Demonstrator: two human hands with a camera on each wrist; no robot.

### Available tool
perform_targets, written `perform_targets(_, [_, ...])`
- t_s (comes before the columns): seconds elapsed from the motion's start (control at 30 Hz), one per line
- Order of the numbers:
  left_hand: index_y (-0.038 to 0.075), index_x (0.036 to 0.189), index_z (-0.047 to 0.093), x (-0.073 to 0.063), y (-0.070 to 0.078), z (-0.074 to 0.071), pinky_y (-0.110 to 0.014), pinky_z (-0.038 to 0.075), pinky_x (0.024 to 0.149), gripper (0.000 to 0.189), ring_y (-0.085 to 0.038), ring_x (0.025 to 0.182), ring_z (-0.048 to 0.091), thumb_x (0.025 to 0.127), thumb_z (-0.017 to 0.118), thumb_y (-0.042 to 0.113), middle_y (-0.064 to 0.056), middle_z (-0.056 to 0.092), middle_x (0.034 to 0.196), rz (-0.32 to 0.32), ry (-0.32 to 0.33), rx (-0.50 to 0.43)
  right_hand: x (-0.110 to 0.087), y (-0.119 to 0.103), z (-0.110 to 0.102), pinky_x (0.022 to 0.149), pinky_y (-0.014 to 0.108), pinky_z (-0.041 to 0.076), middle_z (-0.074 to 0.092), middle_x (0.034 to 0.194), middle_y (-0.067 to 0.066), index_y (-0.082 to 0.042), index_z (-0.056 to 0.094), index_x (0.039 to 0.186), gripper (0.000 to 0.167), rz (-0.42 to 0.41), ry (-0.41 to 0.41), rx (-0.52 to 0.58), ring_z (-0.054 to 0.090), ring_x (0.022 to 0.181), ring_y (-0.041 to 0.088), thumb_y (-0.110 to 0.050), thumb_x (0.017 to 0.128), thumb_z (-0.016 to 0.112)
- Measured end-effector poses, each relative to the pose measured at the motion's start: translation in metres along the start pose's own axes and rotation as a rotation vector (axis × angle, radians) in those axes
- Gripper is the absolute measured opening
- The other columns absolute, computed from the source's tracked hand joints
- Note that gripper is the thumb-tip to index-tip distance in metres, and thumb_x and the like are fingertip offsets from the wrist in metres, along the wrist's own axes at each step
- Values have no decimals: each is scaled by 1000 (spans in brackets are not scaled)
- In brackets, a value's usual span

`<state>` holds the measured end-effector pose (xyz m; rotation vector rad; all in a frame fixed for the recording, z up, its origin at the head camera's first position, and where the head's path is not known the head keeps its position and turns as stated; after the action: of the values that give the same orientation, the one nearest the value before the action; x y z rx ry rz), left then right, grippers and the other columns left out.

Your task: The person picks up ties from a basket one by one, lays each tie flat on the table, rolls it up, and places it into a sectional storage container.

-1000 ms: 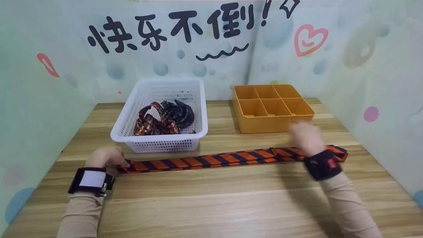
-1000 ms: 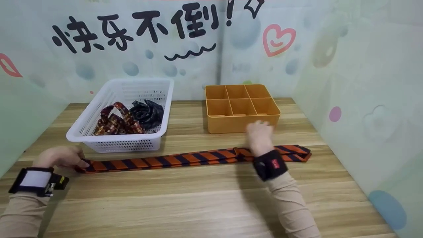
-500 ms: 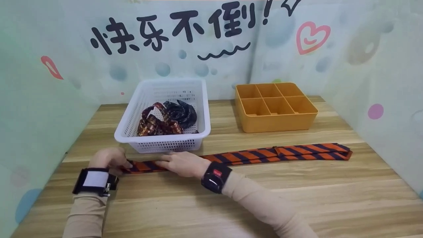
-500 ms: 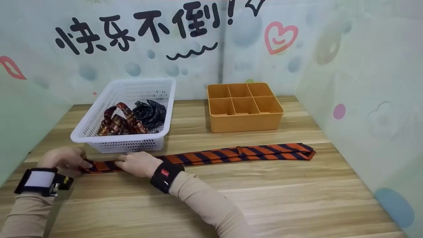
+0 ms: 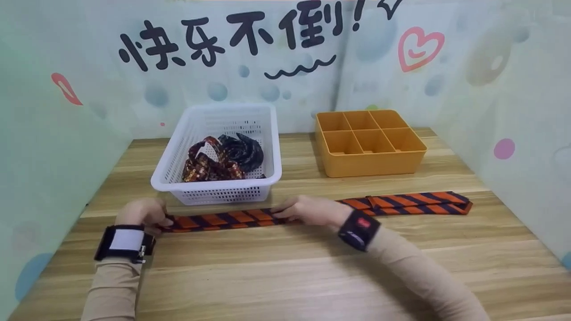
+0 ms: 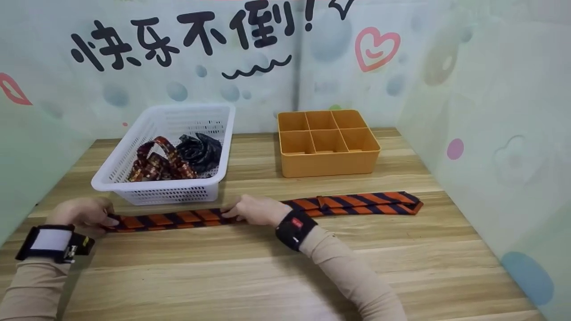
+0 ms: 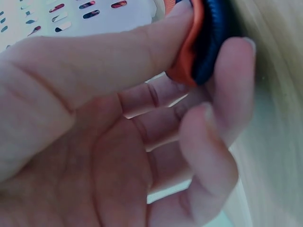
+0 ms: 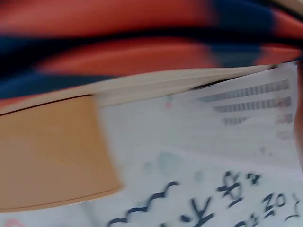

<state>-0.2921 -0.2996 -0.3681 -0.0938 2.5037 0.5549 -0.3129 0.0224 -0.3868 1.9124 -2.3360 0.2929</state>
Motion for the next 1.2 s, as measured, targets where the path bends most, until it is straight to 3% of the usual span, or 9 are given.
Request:
perform_targets(0.1, [-6, 96, 51, 0, 0, 0, -20, 53, 59, 21, -8, 60, 59, 89, 59, 11, -10, 61, 83, 6, -6, -7, -40, 17, -13, 93, 34, 53, 66, 118, 19, 0, 68, 113, 31, 3, 58, 43, 65, 107, 31, -1, 82, 67])
perform_targets(0.37, [-8, 98, 50, 0, -2, -2, -22, 54, 61, 22, -10, 64, 59, 89, 58, 10, -14, 58, 88, 34, -11, 4, -144, 60, -45, 85, 42, 55, 70, 106, 16, -5, 74, 103, 24, 215, 138, 128, 66, 99, 31, -6, 80, 72])
perform_targets(0.6, [-8, 98, 48, 0, -7, -2, -20, 53, 60, 22, -8, 62, 57, 90, 58, 9, -14, 56, 86, 30, -18, -17, -212, 88, -66, 86, 24, 54, 72, 105, 9, -10, 74, 103, 28, 392, 147, 133, 68, 97, 25, -10, 75, 76])
perform_targets(0.77, [-12, 101, 45, -3, -13, -4, -21, 55, 62, 23, -8, 60, 58, 90, 56, 5, -13, 55, 84, 17, -22, -74, -260, 103, -76, 78, 35, 57, 71, 101, 16, 0, 70, 107, 36, 582, 167, 157, 69, 88, 27, -5, 71, 77])
perform_targets(0.97, [-11, 102, 46, -3, -16, -8, -22, 55, 63, 23, -9, 64, 58, 88, 57, 5, -16, 55, 89, 6, -8, -104, -302, 109, -89, 73, 24, 51, 69, 86, 8, -1, 71, 94, 23, 827, 112, 123, 61, 79, 12, -11, 74, 77])
perform_targets(1.2, [-5, 90, 52, 2, -12, -10, -18, 52, 58, 15, -8, 61, 58, 80, 58, 3, -14, 58, 86, 5, 24, -31, -326, 112, -99, 62, 21, 42, 66, 74, 5, -2, 66, 86, 20, 1007, 51, 75, 53, 69, 8, -14, 75, 77])
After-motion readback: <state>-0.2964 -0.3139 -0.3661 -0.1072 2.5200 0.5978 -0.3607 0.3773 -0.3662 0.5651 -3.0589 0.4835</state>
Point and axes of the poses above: each hand's wrist, its own x-axis towards the middle knuckle, its own z-axis out of the palm, y = z × x, the point moved 6 cm from there along x, towards the middle knuckle
